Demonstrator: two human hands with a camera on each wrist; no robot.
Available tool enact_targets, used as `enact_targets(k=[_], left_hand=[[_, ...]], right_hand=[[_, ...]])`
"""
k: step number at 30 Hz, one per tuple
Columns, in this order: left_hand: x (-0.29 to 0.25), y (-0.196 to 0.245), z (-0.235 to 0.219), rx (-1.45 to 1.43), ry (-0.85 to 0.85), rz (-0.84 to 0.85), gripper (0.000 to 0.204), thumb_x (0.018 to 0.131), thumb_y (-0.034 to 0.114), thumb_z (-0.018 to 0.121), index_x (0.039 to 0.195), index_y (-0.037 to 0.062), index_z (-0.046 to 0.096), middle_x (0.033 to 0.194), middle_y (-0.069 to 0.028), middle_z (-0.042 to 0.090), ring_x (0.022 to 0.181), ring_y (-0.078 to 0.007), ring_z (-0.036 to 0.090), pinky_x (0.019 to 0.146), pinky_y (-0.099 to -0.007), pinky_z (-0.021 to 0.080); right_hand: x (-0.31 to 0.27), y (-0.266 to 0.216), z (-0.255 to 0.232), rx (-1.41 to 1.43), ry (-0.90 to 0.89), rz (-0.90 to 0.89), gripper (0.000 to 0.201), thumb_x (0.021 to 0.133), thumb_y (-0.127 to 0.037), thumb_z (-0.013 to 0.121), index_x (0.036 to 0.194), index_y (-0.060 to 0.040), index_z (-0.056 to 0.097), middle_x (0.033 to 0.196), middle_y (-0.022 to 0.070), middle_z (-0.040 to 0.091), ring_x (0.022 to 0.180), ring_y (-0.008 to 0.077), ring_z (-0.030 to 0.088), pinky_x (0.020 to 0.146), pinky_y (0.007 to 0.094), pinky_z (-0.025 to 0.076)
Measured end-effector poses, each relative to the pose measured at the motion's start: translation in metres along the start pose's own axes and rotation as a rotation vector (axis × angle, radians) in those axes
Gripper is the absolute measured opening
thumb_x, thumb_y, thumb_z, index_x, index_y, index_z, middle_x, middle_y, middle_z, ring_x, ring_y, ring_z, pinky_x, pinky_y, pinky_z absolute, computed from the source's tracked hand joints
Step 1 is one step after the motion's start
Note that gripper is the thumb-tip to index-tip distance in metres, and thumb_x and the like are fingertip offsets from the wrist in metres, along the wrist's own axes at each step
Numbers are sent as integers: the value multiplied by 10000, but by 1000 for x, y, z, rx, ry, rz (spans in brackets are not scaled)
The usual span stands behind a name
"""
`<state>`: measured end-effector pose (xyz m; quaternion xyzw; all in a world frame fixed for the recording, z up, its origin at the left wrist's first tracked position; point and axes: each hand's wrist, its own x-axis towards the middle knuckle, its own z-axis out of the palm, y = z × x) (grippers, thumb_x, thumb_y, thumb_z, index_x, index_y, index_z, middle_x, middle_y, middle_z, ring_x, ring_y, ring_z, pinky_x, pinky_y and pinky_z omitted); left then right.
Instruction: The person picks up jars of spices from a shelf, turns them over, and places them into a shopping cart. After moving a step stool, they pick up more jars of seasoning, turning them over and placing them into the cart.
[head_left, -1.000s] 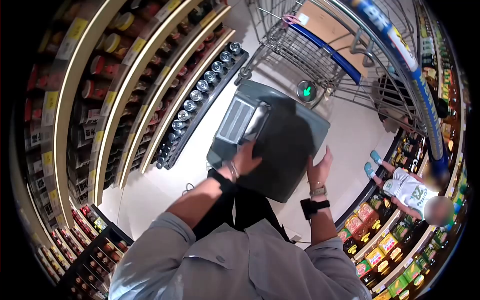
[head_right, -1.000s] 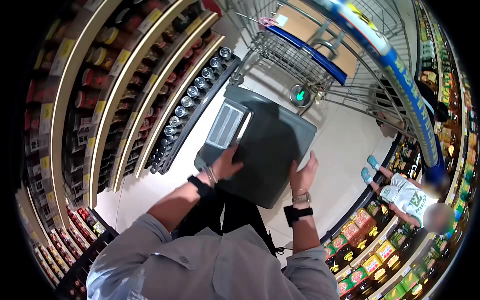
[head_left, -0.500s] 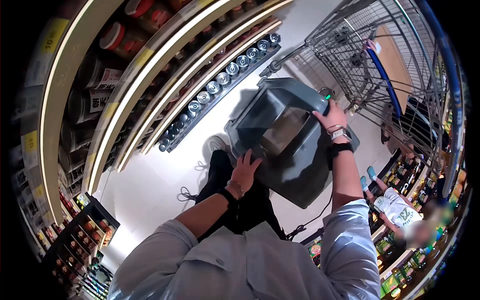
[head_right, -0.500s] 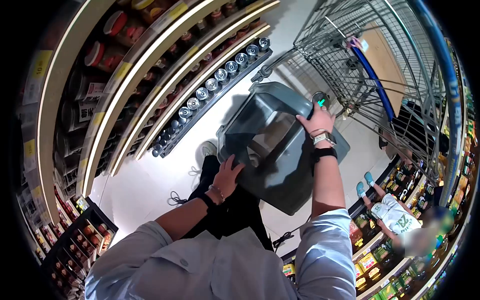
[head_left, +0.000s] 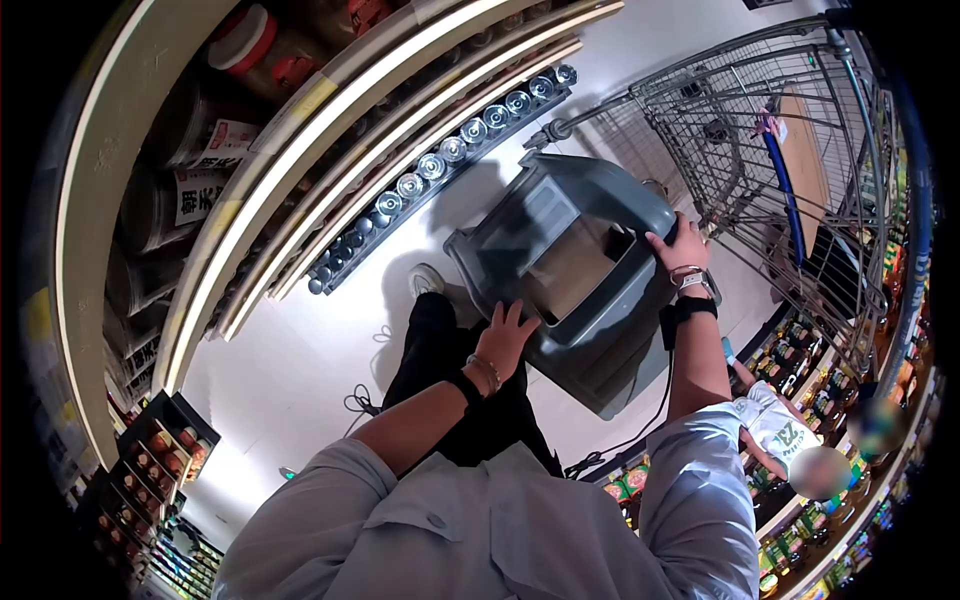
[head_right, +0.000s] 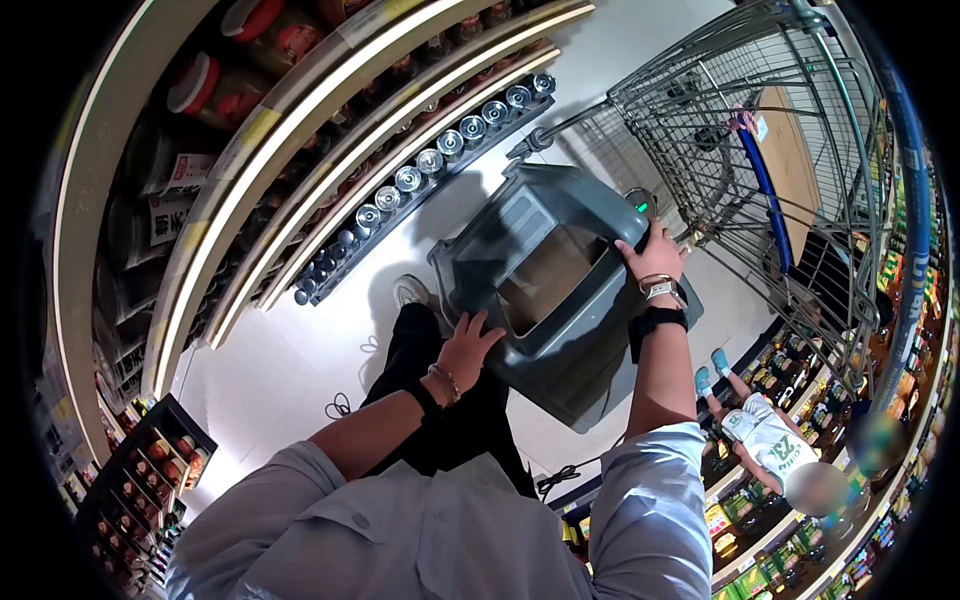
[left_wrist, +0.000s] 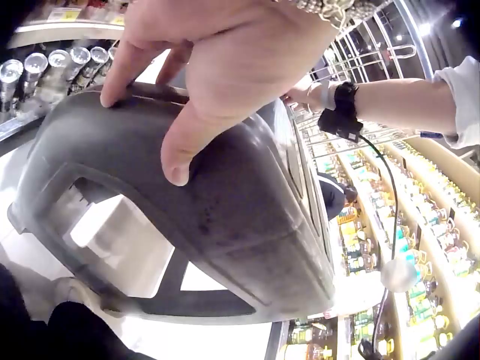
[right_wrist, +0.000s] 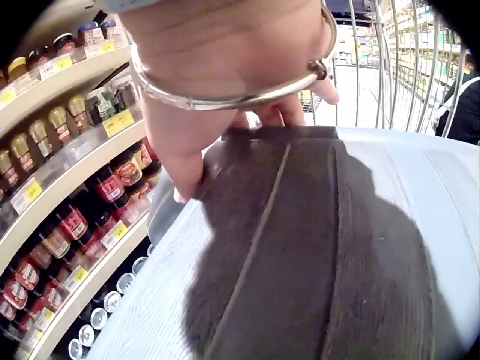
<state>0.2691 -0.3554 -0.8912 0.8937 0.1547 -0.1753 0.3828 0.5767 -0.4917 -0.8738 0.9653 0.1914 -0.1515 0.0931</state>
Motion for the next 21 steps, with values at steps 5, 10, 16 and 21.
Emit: enact_targets(k=[5, 10, 16, 21], left_hand=[[3, -5, 0, 18, 66, 17, 520, 695, -53, 538, 1157, 175, 473, 1254, -151, 368, 1167, -408, 356, 762, -407, 504], [0, -13, 7, 69, 62, 100, 420, 729, 27, 527, 1122, 171, 497, 1227, -152, 390, 1124, -412, 400, 725, -379, 513], [-7, -10, 13, 91, 41, 100, 430, 721, 4, 515, 1117, 166, 477, 1235, -138, 386, 1142, -399, 386, 796, -399, 487], [-11, -17, 7, 219, 1, 179, 533, 698, 50, 590, 1192, 169, 429, 1268, -161, 358, 1138, -385, 392, 879, -414, 413]], right_hand=[[6, 4, 0, -31, -91, -3, 755, 656, -549, 632, 1219, -95, 416, 1120, 158, 529, 1024, 315, 525, 966, 531, 256], [-4, 13, 7, -53, -86, -2, 757, 663, -542, 628, 1216, -77, 404, 1103, 177, 535, 1012, 322, 531, 949, 516, 291], [-24, 24, 14, -135, -152, 43, 803, 673, -595, 582, 1244, -69, 378, 1153, 160, 524, 1035, 297, 529, 961, 522, 269], [-48, 3, -13, -127, -19, 89, 777, 702, -500, 610, 1305, -113, 313, 1223, 132, 469, 1112, 286, 466, 976, 520, 252]])
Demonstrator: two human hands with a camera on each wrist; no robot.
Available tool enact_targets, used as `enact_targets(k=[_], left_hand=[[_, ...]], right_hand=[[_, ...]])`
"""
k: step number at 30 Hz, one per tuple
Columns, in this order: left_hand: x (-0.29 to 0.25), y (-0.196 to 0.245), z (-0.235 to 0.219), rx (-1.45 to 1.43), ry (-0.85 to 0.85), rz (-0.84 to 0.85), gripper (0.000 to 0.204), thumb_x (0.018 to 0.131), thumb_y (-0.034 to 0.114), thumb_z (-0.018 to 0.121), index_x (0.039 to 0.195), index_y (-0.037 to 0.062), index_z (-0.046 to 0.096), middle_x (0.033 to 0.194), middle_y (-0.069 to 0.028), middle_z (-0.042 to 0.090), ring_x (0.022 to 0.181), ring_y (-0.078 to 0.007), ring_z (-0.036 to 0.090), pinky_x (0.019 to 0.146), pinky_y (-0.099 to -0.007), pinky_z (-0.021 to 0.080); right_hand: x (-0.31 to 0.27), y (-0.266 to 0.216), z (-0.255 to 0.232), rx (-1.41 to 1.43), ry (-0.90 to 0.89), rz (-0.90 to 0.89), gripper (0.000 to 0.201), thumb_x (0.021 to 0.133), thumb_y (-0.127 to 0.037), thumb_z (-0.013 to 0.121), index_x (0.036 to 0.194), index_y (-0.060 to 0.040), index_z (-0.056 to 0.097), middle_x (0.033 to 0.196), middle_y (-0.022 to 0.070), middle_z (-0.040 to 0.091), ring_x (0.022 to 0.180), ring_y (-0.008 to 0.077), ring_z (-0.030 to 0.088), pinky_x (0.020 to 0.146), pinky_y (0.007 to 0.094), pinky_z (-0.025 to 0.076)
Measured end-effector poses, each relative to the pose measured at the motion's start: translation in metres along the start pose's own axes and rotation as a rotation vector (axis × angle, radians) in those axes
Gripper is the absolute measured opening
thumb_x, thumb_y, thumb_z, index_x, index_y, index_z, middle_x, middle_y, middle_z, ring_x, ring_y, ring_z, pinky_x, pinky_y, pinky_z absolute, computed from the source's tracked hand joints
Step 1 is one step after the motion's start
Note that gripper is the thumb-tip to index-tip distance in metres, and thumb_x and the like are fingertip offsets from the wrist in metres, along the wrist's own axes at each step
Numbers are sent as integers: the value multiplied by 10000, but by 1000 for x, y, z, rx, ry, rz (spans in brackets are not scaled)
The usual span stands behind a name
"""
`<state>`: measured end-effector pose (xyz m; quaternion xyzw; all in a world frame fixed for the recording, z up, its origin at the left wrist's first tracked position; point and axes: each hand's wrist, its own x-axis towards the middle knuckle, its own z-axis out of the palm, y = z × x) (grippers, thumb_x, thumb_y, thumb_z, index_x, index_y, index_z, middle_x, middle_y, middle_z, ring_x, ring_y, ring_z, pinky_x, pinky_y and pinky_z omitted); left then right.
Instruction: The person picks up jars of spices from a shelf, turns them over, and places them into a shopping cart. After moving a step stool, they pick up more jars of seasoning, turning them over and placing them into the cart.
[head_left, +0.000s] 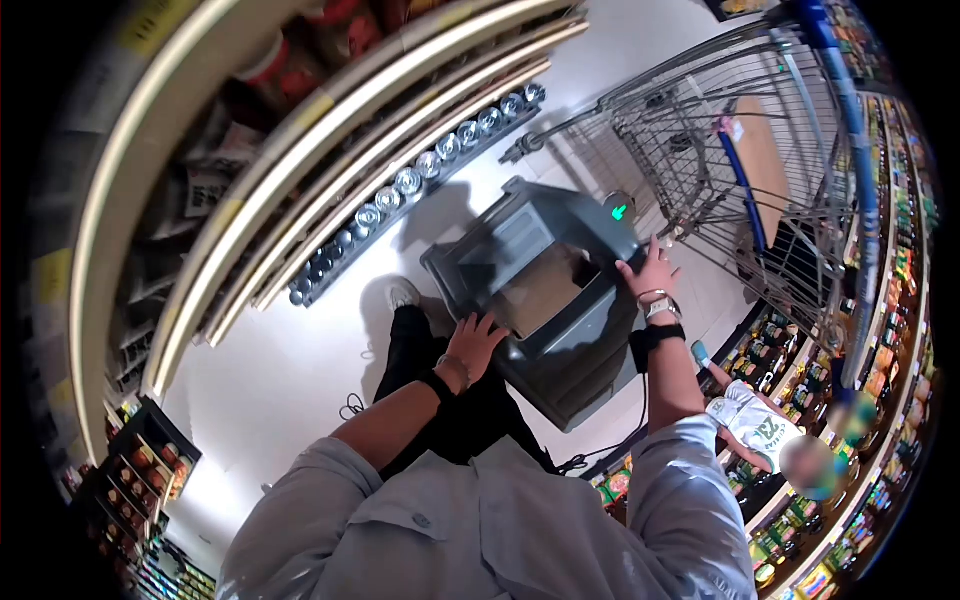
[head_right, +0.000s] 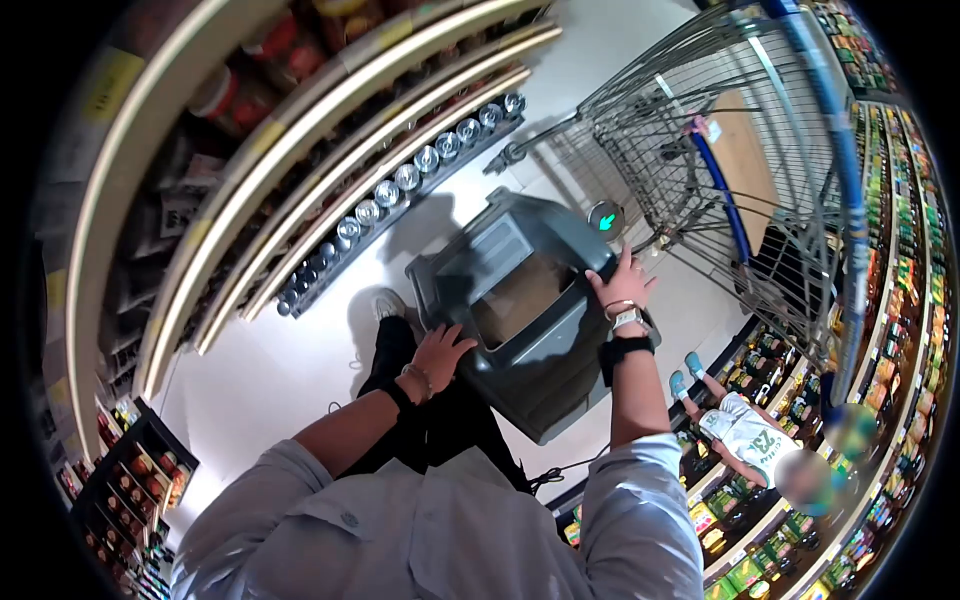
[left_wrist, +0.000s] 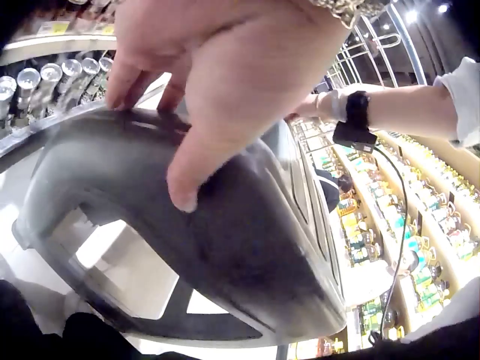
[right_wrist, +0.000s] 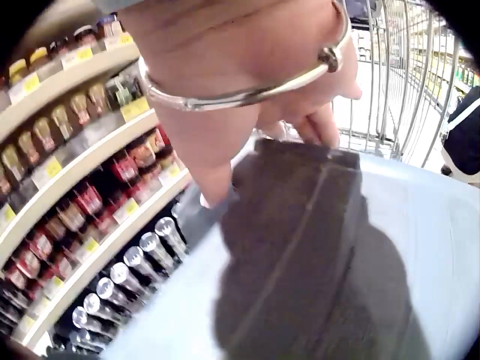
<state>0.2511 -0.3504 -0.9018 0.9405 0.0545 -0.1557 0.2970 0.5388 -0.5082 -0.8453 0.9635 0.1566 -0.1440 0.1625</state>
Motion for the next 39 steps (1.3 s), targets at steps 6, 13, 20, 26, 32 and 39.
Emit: enact_targets(k=[6, 13, 20, 26, 32, 39], left_hand=[[-55, -41, -87, -133, -171, 40, 653, 652, 195, 687, 1237, 160, 401, 1133, -115, 474, 1028, -293, 482, 842, -401, 382], [-153, -87, -181, -4, -362, -92, 490, 706, 305, 615, 1161, 167, 495, 1027, -134, 558, 925, -313, 560, 819, -399, 435], [-186, -89, -219, 6, -223, -235, 475, 729, 277, 625, 1162, 124, 502, 1095, -154, 551, 992, -320, 532, 852, -371, 430], [-205, -102, -196, -72, -297, -233, 458, 750, 280, 616, 1163, 120, 501, 1075, -169, 551, 1002, -331, 514, 857, -384, 424], [-217, -121, -192, -96, -245, -147, 442, 729, 270, 622, 1145, 159, 522, 1015, -172, 563, 912, -336, 558, 803, -386, 457], [-193, -115, -226, -79, -212, -162, 428, 739, 275, 607, 1142, 154, 530, 1080, -161, 561, 954, -326, 552, 835, -378, 446]], right_hand=[[-64, 13, -234, 514, 1393, -275, 371, 685, -140, 668, 1022, -24, 564, 998, 172, 564, 931, 315, 516, 809, 376, 405], [-13, 50, -336, 328, 516, 71, 564, 674, -601, 572, 851, -69, 635, 728, 159, 626, 703, 312, 612, 640, 385, 485], [-10, 54, -328, 267, 623, 1, 180, 683, -275, 571, 750, -117, 625, 688, 121, 619, 660, 294, 603, 608, 403, 488], [14, 62, -322, 239, 635, -25, 177, 682, -258, 563, 749, -101, 608, 695, 130, 615, 665, 311, 599, 620, 405, 489], [9, 69, -320, 224, 644, -39, 188, 672, -263, 580, 753, -93, 594, 685, 141, 607, 672, 314, 594, 618, 416, 482], [5, 84, -315, 220, 648, -35, 162, 651, -264, 588, 712, -115, 607, 661, 127, 605, 635, 301, 596, 601, 406, 486]])
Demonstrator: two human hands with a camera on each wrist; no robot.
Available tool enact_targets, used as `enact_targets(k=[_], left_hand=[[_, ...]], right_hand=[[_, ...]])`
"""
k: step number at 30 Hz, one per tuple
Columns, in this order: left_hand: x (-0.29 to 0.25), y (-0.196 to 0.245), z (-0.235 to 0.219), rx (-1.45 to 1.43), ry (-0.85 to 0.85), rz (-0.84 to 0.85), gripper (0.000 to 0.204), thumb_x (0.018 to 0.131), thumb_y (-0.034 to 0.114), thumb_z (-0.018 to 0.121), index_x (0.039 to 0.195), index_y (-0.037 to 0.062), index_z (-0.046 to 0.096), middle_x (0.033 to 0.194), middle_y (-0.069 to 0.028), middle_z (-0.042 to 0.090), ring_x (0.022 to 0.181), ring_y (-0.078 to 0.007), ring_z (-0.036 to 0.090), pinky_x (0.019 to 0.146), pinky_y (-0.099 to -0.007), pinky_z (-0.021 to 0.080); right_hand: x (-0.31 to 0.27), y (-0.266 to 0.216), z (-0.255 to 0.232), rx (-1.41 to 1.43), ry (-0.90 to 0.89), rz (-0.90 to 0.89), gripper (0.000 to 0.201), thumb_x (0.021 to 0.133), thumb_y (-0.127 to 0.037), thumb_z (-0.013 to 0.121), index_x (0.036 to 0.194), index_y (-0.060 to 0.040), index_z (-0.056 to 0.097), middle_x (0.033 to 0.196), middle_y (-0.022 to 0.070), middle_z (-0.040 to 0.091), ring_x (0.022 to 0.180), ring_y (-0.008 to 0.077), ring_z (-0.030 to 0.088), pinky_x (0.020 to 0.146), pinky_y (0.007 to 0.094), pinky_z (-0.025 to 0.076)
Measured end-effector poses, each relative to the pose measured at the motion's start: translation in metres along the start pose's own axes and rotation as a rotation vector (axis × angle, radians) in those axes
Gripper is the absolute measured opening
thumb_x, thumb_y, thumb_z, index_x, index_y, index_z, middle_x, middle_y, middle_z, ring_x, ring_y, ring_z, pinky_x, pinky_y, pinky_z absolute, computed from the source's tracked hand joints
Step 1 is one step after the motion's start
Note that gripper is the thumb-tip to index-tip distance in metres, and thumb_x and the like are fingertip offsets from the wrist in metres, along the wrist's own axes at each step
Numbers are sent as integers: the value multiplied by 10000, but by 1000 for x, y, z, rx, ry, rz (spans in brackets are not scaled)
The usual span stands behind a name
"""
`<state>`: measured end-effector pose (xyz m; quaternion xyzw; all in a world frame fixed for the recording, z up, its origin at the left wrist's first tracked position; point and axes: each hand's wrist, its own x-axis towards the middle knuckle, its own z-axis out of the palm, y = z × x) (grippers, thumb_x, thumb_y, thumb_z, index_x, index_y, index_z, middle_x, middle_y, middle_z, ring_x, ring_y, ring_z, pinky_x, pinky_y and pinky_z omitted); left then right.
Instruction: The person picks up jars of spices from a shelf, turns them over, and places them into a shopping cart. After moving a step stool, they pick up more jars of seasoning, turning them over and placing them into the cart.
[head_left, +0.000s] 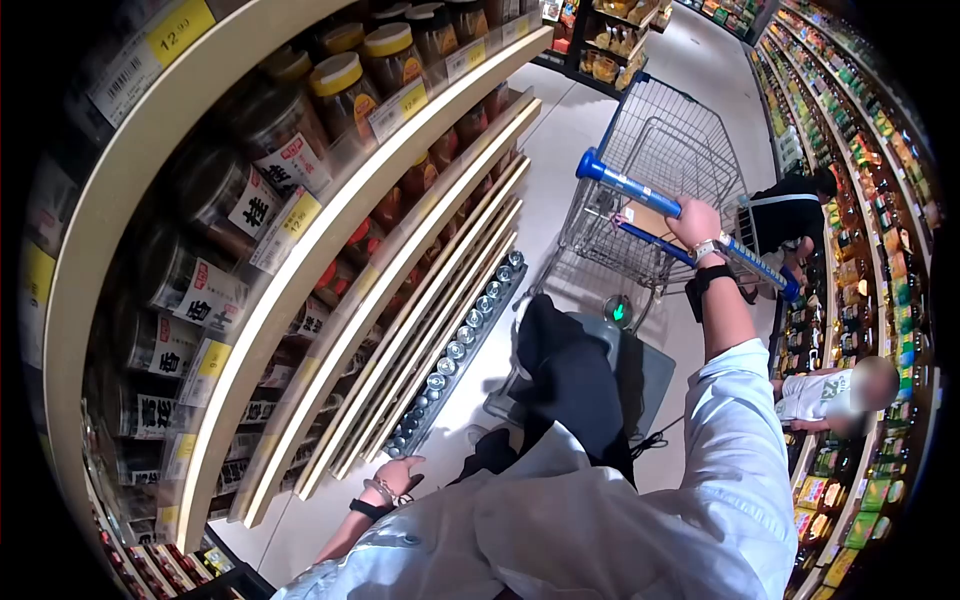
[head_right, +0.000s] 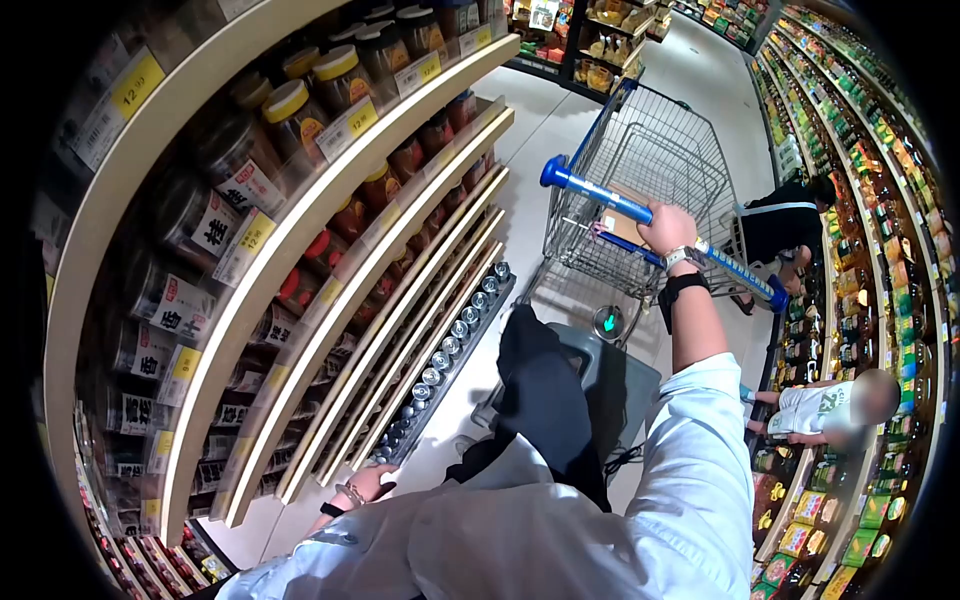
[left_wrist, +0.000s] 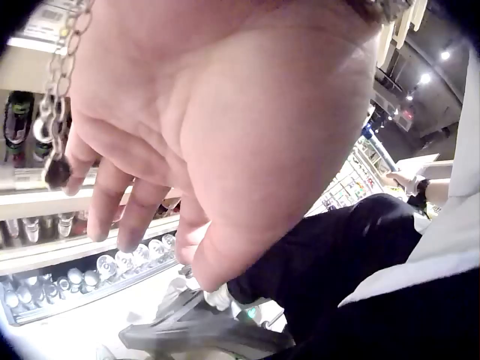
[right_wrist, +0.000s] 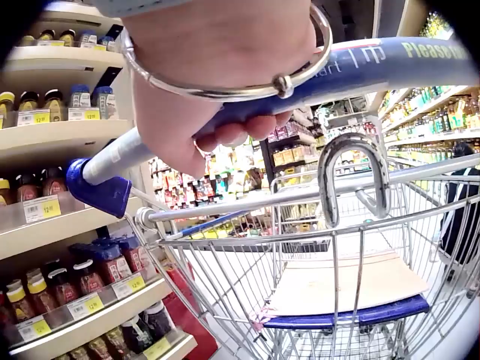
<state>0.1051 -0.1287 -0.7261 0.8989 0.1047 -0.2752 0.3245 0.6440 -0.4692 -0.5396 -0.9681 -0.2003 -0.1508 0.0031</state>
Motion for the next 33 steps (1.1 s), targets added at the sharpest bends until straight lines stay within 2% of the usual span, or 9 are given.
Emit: enact_targets(k=[3, 6, 10, 13, 15, 18, 21, 26, 33], left_hand=[[23, 21, -31, 23, 3, -98, 417, 736, 235, 609, 1137, 146, 536, 1061, -173, 553, 925, -324, 559, 816, -363, 450], [65, 42, -60, -161, 108, 135, 365, 731, 185, 622, 1082, 97, 573, 974, -153, 578, 868, -296, 566, 772, -346, 458], [137, 150, -154, -99, 226, 374, 236, 740, 123, 600, 969, 66, 579, 923, -126, 563, 882, -299, 537, 776, -346, 441], [211, 230, -205, -45, 560, 716, 253, 729, 101, 592, 975, 72, 539, 977, -122, 533, 975, -312, 496, 839, -372, 406], [248, 292, -236, -37, 612, 720, 448, 708, 109, 614, 1135, 99, 477, 1214, -151, 428, 1149, -324, 402, 962, -379, 342], [307, 355, -263, 164, 799, 760, 571, 648, 147, 673, 1175, 98, 459, 1223, -152, 420, 1197, -349, 328, 1006, -483, 251], [336, 378, -275, 310, 715, 702, 471, 643, 168, 676, 1085, 97, 528, 1109, -124, 495, 1146, -356, 373, 1008, -480, 248], [352, 379, -263, 218, 833, 723, 350, 655, 157, 654, 989, 100, 565, 940, -76, 527, 1075, -357, 423, 766, -409, 483], [352, 389, -241, 269, 801, 693, 403, 678, 131, 614, 1070, 114, 520, 963, -81, 505, 1084, -376, 415, 800, -416, 468]], right_hand=[[4, 8, -4, 42, -102, 40, 155, 638, -255, 590, 697, -117, 626, 676, 134, 612, 648, 308, 600, 623, 405, 491], [11, 14, 1, 51, -161, 20, 148, 631, -234, 584, 703, -115, 633, 680, 140, 611, 660, 309, 602, 638, 409, 493], [18, 15, 0, 57, -172, -13, 160, 647, -265, 599, 704, -118, 626, 653, 127, 608, 627, 308, 598, 604, 407, 487], [25, 16, 8, 58, -146, -22, 155, 640, -259, 602, 695, -116, 620, 633, 125, 602, 608, 309, 593, 587, 409, 482], [28, 16, 10, 56, -153, -28, 156, 635, -259, 603, 692, -114, 618, 629, 127, 600, 605, 309, 592, 582, 409, 481], [36, 16, 6, 34, -176, -43, 160, 621, -260, 606, 677, -110, 610, 618, 132, 592, 603, 310, 589, 572, 410, 476], [42, 22, 13, 39, -167, -60, 161, 616, -259, 611, 669, -107, 604, 614, 131, 590, 602, 311, 586, 569, 410, 474], [51, 32, 20, 32, -173, -94, 160, 604, -255, 611, 656, -104, 595, 604, 133, 581, 584, 320, 575, 554, 411, 469], [52, 58, 27, 46, -155, -131, 159, 601, -263, 615, 655, -114, 600, 594, 117, 576, 576, 309, 572, 544, 403, 460]])
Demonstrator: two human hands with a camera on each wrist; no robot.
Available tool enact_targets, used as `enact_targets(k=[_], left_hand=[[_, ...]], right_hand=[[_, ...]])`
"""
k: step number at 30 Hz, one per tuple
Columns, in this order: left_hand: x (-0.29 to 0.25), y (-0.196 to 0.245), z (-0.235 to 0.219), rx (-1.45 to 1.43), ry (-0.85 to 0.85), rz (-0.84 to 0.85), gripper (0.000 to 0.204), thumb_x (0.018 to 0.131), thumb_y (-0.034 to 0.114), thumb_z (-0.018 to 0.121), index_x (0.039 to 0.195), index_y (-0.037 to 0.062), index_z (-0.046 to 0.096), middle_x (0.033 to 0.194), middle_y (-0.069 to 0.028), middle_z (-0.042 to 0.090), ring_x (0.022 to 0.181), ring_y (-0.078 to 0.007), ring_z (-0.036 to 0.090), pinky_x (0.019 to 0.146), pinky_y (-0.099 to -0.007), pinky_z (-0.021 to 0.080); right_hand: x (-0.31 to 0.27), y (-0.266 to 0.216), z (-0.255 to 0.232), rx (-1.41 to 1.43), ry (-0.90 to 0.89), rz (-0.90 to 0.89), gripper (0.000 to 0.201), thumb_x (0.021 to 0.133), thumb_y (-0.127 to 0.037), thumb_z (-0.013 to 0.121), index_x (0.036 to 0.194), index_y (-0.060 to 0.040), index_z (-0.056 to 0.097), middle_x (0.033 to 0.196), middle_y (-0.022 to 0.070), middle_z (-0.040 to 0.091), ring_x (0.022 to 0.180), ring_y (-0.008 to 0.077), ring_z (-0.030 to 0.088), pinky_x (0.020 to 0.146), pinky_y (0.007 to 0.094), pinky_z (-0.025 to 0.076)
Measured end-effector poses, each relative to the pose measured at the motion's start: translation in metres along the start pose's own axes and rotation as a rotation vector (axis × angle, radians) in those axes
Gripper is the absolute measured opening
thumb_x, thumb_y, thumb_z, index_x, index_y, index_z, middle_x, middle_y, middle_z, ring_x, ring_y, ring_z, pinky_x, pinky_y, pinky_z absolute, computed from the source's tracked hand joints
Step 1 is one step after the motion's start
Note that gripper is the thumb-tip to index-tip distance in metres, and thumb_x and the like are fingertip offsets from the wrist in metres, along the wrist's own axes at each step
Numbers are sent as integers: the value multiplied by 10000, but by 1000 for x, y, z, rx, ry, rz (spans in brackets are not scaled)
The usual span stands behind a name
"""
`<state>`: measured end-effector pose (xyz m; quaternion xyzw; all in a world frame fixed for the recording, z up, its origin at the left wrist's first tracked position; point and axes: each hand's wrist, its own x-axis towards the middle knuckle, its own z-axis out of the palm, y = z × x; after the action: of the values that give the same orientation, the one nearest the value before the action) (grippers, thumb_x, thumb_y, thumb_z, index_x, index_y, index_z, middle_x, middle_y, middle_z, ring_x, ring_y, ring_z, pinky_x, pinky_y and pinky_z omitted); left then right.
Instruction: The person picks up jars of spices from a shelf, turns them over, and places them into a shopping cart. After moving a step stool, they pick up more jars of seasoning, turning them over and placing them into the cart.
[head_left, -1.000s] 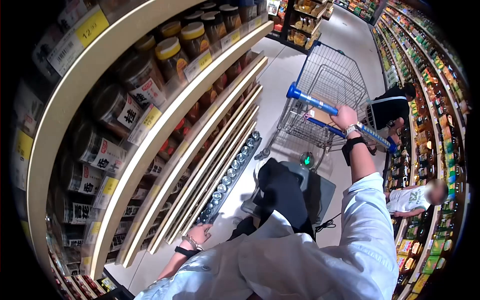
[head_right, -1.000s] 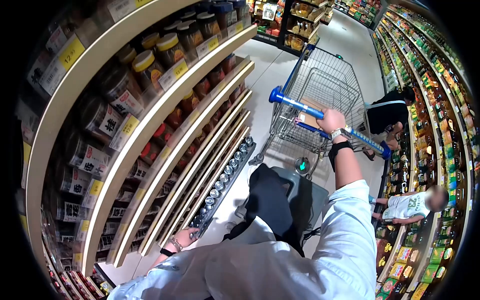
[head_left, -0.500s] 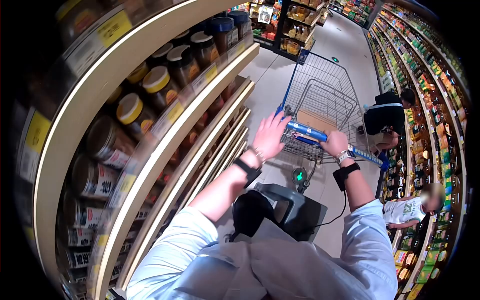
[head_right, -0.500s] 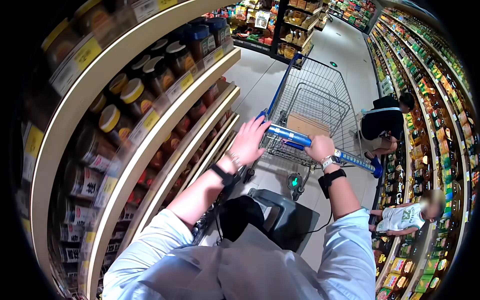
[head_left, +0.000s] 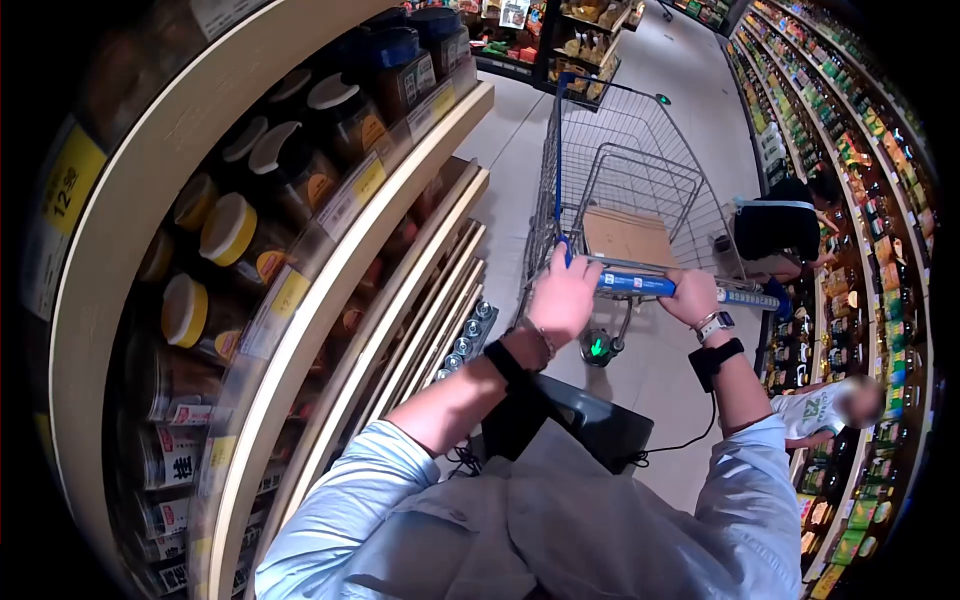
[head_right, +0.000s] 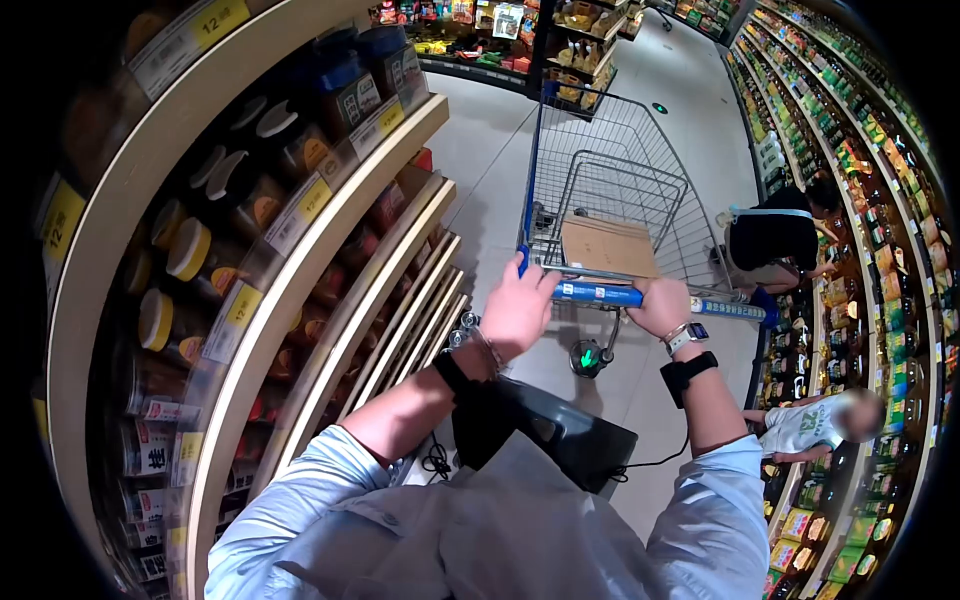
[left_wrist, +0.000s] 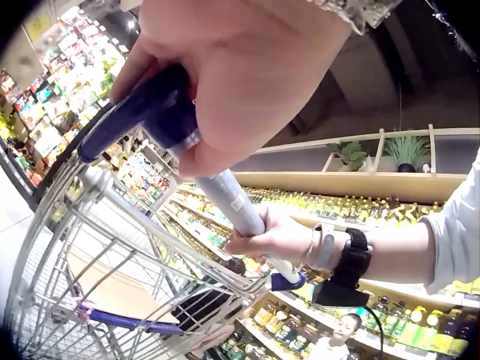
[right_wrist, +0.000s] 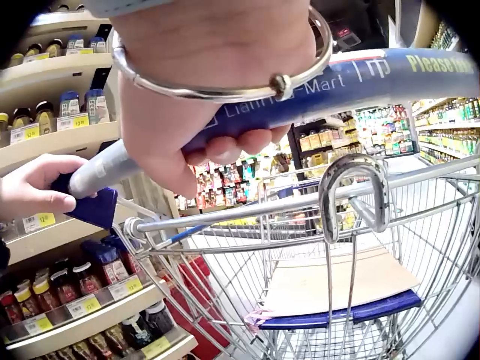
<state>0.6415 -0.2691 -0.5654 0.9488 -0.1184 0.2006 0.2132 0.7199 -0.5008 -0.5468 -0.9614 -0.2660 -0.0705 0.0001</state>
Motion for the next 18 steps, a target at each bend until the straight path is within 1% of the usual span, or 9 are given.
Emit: enact_targets(k=[1, 4, 6, 8, 9, 10, 14, 16, 18], left_hand=[[-1, 2, 6, 74, 3, 22, 456, 679, 140, 613, 1118, 107, 496, 985, -91, 501, 1094, -373, 413, 821, -401, 461], [-4, 7, 11, 87, -24, 60, 477, 687, 157, 612, 1142, 92, 485, 1014, -103, 498, 1106, -371, 410, 803, -382, 472], [-3, 6, 7, 105, -44, 80, 464, 696, 167, 612, 1136, 82, 494, 996, -107, 516, 1100, -353, 429, 779, -367, 483], [0, 4, 7, 51, -75, 107, 433, 705, 178, 613, 1116, 88, 513, 957, -94, 540, 1078, -326, 460, 759, -358, 490], [2, 6, -1, 41, -66, 117, 415, 703, 194, 623, 1096, 95, 531, 937, -77, 557, 1056, -287, 486, 760, -347, 486], [1, 7, 1, 48, -62, 108, 415, 703, 194, 623, 1096, 95, 531, 937, -77, 557, 1056, -287, 486, 760, -347, 486], [0, 7, 11, 85, 77, 101, 406, 686, 236, 648, 1061, 113, 551, 907, -52, 552, 1029, -244, 502, 750, -310, 477], [0, 8, 13, 103, 142, 131, 404, 677, 261, 658, 1043, 121, 561, 865, -32, 541, 992, -220, 512, 717, -304, 474], [0, 11, 11, 128, 203, 123, 421, 629, 249, 688, 1016, 126, 577, 825, -20, 531, 941, -200, 526, 674, -292, 473]], right_hand=[[0, 3, 0, 14, 13, -22, 158, 601, -265, 616, 655, -117, 601, 591, 115, 574, 575, 306, 571, 538, 402, 456], [1, 10, -3, 65, 52, -52, 155, 598, -266, 618, 649, -121, 600, 580, 112, 568, 560, 304, 563, 520, 401, 447], [2, 15, -4, 31, -5, -93, 154, 597, -261, 620, 637, -116, 591, 571, 108, 562, 549, 305, 556, 511, 400, 441], [5, 22, -1, 20, 3, -127, 153, 591, -252, 621, 621, -108, 579, 559, 109, 552, 542, 308, 551, 509, 399, 438], [7, 25, 1, 41, 37, -152, 154, 588, -247, 623, 616, -105, 573, 556, 111, 548, 542, 310, 549, 509, 399, 437], [10, 28, 2, 64, 72, -178, 154, 585, -243, 624, 610, -101, 568, 552, 113, 544, 542, 312, 548, 508, 399, 435], [19, 30, 2, 67, 135, -230, 154, 584, -233, 626, 604, -95, 562, 545, 112, 541, 531, 312, 542, 510, 395, 434], [23, 32, 2, 75, 159, -261, 152, 579, -229, 628, 604, -95, 562, 535, 110, 534, 525, 313, 539, 510, 393, 434], [25, 31, 0, 96, 169, -260, 153, 576, -227, 630, 601, -93, 561, 535, 113, 532, 524, 315, 539, 507, 391, 435]])
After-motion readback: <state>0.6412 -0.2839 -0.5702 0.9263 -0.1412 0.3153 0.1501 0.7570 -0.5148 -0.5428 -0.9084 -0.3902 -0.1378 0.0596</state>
